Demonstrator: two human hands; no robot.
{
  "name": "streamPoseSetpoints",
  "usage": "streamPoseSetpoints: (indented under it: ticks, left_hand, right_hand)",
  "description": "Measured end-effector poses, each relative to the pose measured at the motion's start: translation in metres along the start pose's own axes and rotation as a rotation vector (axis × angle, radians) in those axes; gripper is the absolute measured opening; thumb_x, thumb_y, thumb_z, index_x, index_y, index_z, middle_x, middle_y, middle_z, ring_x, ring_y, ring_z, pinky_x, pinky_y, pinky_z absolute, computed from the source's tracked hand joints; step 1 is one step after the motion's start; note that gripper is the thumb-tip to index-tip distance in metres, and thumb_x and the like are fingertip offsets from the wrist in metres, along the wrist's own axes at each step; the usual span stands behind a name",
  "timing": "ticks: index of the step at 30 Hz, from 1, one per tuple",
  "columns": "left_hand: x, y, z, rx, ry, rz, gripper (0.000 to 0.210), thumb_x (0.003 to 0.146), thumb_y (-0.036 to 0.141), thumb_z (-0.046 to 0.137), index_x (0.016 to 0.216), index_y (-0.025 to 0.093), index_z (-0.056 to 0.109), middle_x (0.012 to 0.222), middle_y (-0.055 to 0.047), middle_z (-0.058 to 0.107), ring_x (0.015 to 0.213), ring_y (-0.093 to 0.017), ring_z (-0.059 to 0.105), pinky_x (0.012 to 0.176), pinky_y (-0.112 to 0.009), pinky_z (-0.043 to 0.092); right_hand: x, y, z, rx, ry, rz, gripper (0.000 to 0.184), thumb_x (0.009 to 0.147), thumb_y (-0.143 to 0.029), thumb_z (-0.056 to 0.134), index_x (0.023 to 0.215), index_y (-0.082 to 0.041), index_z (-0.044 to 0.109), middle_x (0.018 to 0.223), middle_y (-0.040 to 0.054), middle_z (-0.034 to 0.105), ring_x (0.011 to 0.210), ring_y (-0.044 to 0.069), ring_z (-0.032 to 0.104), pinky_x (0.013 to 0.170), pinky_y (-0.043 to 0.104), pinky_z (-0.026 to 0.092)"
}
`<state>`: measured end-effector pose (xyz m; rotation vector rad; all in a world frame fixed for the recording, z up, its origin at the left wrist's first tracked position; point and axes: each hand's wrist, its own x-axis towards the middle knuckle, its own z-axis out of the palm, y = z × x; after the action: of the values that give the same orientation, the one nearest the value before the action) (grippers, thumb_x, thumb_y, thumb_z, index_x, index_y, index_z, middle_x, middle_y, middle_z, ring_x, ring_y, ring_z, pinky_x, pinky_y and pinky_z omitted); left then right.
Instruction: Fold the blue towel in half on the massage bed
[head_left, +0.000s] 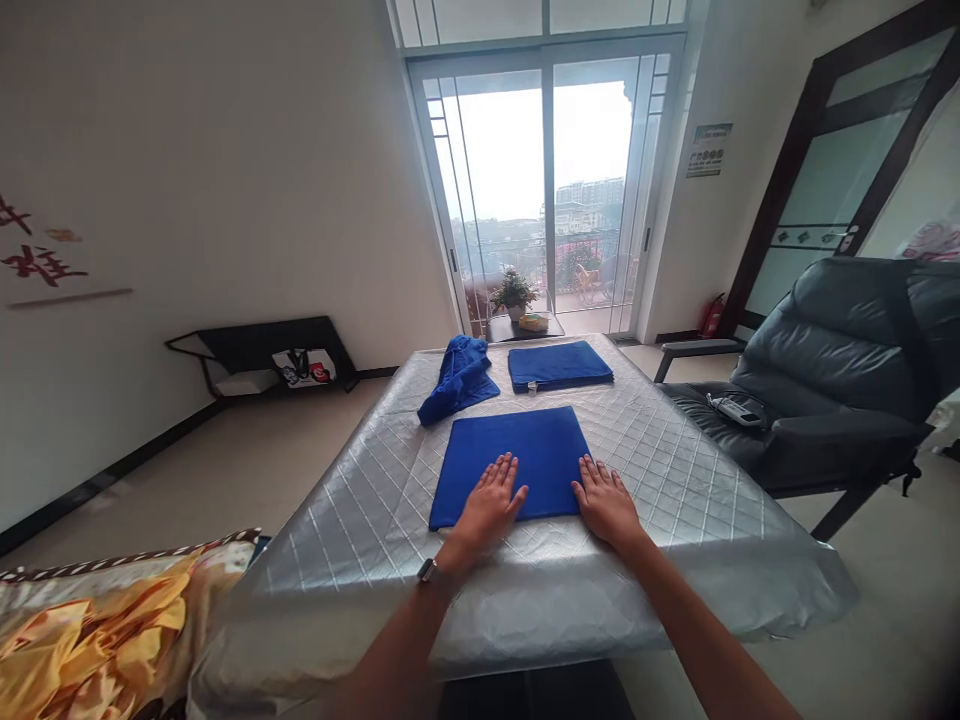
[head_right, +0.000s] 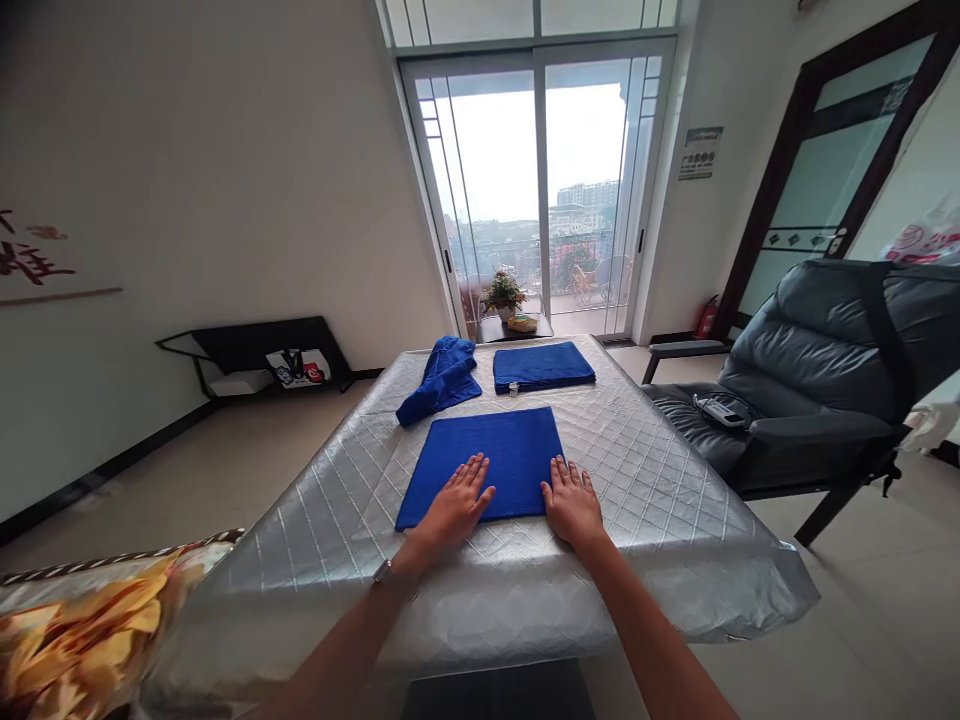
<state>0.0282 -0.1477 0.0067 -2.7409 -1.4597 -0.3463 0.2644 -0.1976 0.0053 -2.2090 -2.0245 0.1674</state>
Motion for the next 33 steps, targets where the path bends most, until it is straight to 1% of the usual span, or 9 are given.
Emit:
streamPoseSetpoints:
  ticks: [4,6,8,12,19,22,27,30,33]
  left_hand:
    - [0.028,0.065,0.007,-0.058,-0.019,0.169,0.073,0.104,0.058,0.014,0.158,0.011,0.029,0.165,-0.012,0.025,0.154,-0.022,0.019,0.126,-0.041,0.019]
    - [0.038,0.082,0.012,-0.076,-0.046,0.183,0.073,0.104,0.058,0.011,0.158,0.011,0.029,0.165,-0.011,0.026,0.154,-0.022,0.019,0.127,-0.042,0.019]
    - [0.042,0.085,0.017,-0.073,-0.074,0.166,0.072,0.105,0.056,0.010,0.158,0.013,0.030,0.165,-0.010,0.027,0.154,-0.022,0.020,0.126,-0.043,0.019]
    - [0.028,0.055,0.018,0.002,-0.104,0.116,0.068,0.105,0.054,0.011,0.158,0.015,0.029,0.165,-0.009,0.026,0.154,-0.023,0.018,0.126,-0.044,0.020]
    - [-0.043,-0.057,0.012,0.111,-0.134,-0.172,0.065,0.105,0.050,0.020,0.159,0.016,0.027,0.166,-0.010,0.020,0.154,-0.027,0.014,0.125,-0.050,0.019]
    - [-0.068,-0.086,0.018,0.107,-0.071,-0.253,0.066,0.104,0.052,0.023,0.159,0.015,0.027,0.166,-0.013,0.021,0.154,-0.029,0.018,0.123,-0.052,0.024]
    - [-0.077,-0.085,0.018,0.068,-0.014,-0.302,0.069,0.103,0.054,0.026,0.158,0.012,0.029,0.164,-0.016,0.026,0.153,-0.029,0.023,0.121,-0.051,0.029]
    - [-0.076,-0.075,0.008,0.035,0.037,-0.322,0.072,0.103,0.056,0.025,0.157,0.009,0.030,0.163,-0.017,0.029,0.152,-0.028,0.025,0.123,-0.049,0.026]
    - [-0.079,-0.068,-0.004,0.003,0.156,-0.297,0.067,0.103,0.055,0.027,0.153,0.011,0.037,0.160,-0.017,0.038,0.150,-0.028,0.030,0.123,-0.048,0.025]
  right_hand:
    - [-0.001,0.002,0.001,-0.002,-0.007,-0.022,0.061,0.105,-0.041,0.022,0.161,-0.016,0.023,0.168,0.0055,0.018,0.155,0.025,0.015,0.125,0.046,0.011]
    - [-0.002,0.003,0.001,-0.006,-0.012,-0.032,0.061,0.105,-0.040,0.023,0.162,-0.017,0.023,0.168,0.0052,0.016,0.155,0.025,0.014,0.125,0.045,0.011]
    - [-0.002,0.003,0.001,-0.005,-0.015,-0.030,0.061,0.105,-0.039,0.024,0.162,-0.016,0.022,0.168,0.0055,0.015,0.155,0.025,0.014,0.125,0.045,0.010]
    - [-0.003,0.002,0.000,0.018,-0.005,-0.018,0.062,0.106,-0.041,0.022,0.161,-0.015,0.022,0.168,0.0056,0.017,0.155,0.025,0.015,0.125,0.045,0.010]
    - [-0.002,0.002,0.002,0.062,-0.006,-0.002,0.062,0.105,-0.042,0.022,0.161,-0.015,0.023,0.168,0.0044,0.016,0.155,0.024,0.013,0.126,0.044,0.008]
    - [-0.002,0.002,0.002,0.076,0.002,-0.004,0.063,0.104,-0.042,0.022,0.161,-0.016,0.023,0.168,0.0045,0.017,0.155,0.024,0.013,0.125,0.045,0.008]
    - [-0.004,0.002,0.000,0.058,0.007,-0.006,0.062,0.104,-0.040,0.022,0.161,-0.015,0.024,0.167,0.0045,0.019,0.155,0.024,0.014,0.125,0.045,0.009]
    - [-0.007,0.002,-0.003,0.053,0.026,-0.025,0.062,0.104,-0.039,0.023,0.160,-0.014,0.027,0.167,0.0038,0.022,0.155,0.024,0.016,0.125,0.044,0.011]
    - [-0.009,0.002,-0.005,0.064,0.096,-0.052,0.059,0.104,-0.038,0.028,0.158,-0.016,0.035,0.166,0.0036,0.028,0.154,0.024,0.019,0.125,0.044,0.013]
